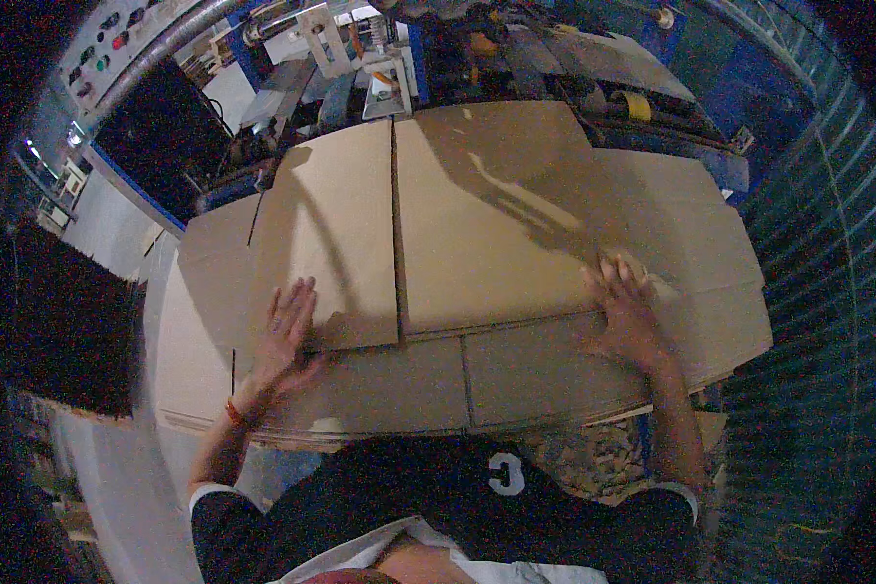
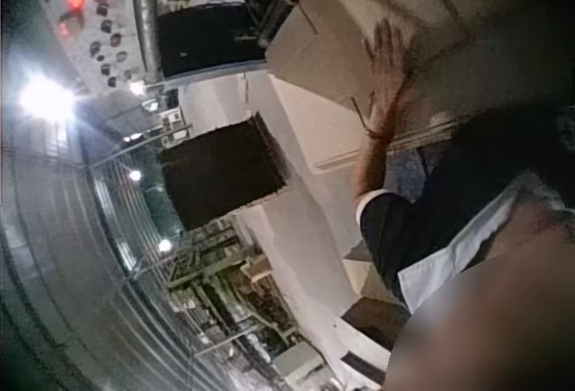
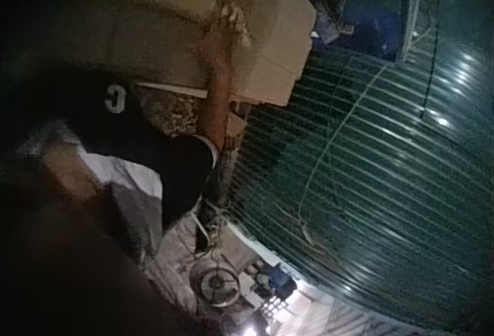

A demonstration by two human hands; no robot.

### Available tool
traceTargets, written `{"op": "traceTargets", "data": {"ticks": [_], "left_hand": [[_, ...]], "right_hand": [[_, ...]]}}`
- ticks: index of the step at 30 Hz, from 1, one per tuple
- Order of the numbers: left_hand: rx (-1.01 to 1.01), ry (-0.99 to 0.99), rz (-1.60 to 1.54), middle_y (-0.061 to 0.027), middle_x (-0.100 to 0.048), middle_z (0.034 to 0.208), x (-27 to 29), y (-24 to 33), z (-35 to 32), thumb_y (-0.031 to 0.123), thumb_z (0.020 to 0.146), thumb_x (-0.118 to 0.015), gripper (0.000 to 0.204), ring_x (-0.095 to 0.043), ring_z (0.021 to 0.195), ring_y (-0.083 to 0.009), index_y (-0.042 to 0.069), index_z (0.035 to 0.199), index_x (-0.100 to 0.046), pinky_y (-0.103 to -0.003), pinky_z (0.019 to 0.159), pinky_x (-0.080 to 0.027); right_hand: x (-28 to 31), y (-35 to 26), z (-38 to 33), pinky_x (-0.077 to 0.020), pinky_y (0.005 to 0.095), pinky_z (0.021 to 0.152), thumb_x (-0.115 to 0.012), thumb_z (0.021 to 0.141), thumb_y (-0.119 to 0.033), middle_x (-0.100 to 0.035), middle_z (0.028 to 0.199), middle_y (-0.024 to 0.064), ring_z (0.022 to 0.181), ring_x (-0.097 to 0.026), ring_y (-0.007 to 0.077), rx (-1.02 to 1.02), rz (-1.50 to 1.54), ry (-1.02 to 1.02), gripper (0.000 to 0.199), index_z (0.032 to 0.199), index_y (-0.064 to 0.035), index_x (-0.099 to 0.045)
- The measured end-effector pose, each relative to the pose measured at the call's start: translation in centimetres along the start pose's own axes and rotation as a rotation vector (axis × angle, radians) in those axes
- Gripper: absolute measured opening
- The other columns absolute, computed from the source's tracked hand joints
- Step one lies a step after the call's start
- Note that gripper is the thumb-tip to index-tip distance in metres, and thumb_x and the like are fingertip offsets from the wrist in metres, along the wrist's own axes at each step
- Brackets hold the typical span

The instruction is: The person repeatedly picks up flat cardboard sheets from a pile and places them onto a growing stack on a workbench. The hands lift each sheet and align it with the stack, repeating the motion throughout the clip.

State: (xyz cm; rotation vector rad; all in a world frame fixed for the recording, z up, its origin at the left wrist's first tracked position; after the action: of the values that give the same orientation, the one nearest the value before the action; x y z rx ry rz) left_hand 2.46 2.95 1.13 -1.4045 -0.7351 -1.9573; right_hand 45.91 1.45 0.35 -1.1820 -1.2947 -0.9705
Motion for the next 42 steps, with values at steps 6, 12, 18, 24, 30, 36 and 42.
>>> {"op": "traceTargets", "data": {"ticks": [6,12,18,24,30,36,42], "left_hand": [[-0.209,0.163,0.099,-0.013,-0.038,0.137,0.1,-2.9,-0.1,0.029,0.071,-0.065,0.078,-0.033,0.128,-0.0319,0.006,0.136,-0.028,-0.051,0.107,-0.02],[-0.112,0.247,0.176,-0.0104,-0.043,0.132,-1.9,-7.3,5.8,0.029,0.076,-0.059,0.068,-0.037,0.125,-0.0269,0.006,0.134,-0.032,-0.049,0.107,-0.022],[0.208,0.229,0.381,-0.0139,-0.044,0.13,-3.0,-10.6,11.8,0.031,0.083,-0.056,0.062,-0.034,0.126,-0.0278,0.006,0.134,-0.032,-0.046,0.106,-0.023],[0.154,0.432,0.104,-0.0187,-0.041,0.131,1.2,-8.2,5.7,0.022,0.075,-0.069,0.072,-0.036,0.124,-0.0348,0.004,0.134,-0.031,-0.045,0.103,-0.025],[0.963,0.922,-0.392,-0.0178,-0.036,0.135,6.2,-10.1,-17.4,0.02,0.086,-0.059,0.059,-0.039,0.12,-0.0272,-0.002,0.132,-0.03,-0.04,0.101,-0.03],[1.623,0.875,-0.011,-0.0253,-0.047,0.12,-0.2,-13.6,-27.9,0.036,0.085,-0.058,0.059,-0.053,0.104,-0.0321,-0.007,0.121,-0.04,-0.041,0.086,-0.044],[1.566,0.227,0.277,-0.025,-0.043,0.127,1.7,-16.8,-28.7,0.041,0.085,-0.055,0.067,-0.048,0.11,-0.0341,-0.004,0.13,-0.036,-0.043,0.092,-0.04]], "right_hand": [[-1.5,1.5,1.4,-0.013,0.0572,0.104,-0.066,0.071,-0.047,-0.021,0.146,0.011,0.135,-0.013,0.0349,-0.005,-0.063,0.127,0.083,0.139,-0.0175,-0.029],[-2.1,3.9,8.5,-0.0159,0.0579,0.103,-0.054,0.079,-0.052,-0.018,0.148,0.0067,0.134,-0.016,0.0358,-0.039,0.051,0.13,0.074,0.141,-0.023,-0.025],[-1.6,5.9,16.1,-0.0197,0.0488,0.106,-0.043,0.086,-0.052,-0.015,0.148,0.0094,0.134,-0.015,0.0371,-0.335,-0.094,0.076,0.065,0.141,-0.0226,-0.024],[-2.1,6.0,12.3,-0.0197,0.0468,0.107,-0.049,0.082,-0.055,-0.029,0.141,0.0178,0.13,-0.025,0.0382,-0.186,0.046,0.114,0.074,0.137,-0.0091,-0.029],[-1.1,9.9,-6.5,-0.0238,0.0451,0.105,-0.05,0.083,-0.051,-0.034,0.136,0.0243,0.128,-0.029,0.0393,-0.562,0.024,0.483,0.07,0.132,-0.0021,-0.037],[-5.3,12.1,-13.7,-0.0202,0.0479,0.106,-0.046,0.084,-0.054,-0.032,0.137,0.0245,0.13,-0.026,0.0392,-1.127,0.04,0.577,0.072,0.132,0.0004,-0.038],[-6.1,13.3,-13.3,-0.0264,0.0413,0.104,-0.053,0.087,-0.036,-0.043,0.132,0.02,0.126,-0.036,0.0341,-1.084,0.118,0.922,0.054,0.129,-0.0033,-0.044]]}}
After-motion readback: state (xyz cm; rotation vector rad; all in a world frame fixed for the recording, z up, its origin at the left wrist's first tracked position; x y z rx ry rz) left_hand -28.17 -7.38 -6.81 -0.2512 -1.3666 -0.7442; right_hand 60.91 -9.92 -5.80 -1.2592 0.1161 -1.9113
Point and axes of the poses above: each hand's wrist, its own z-axis towards the middle knuckle, its own x-axis out of the back of the hand, y = z × x, the point moved 4 cm from there along z, towards the middle knuckle
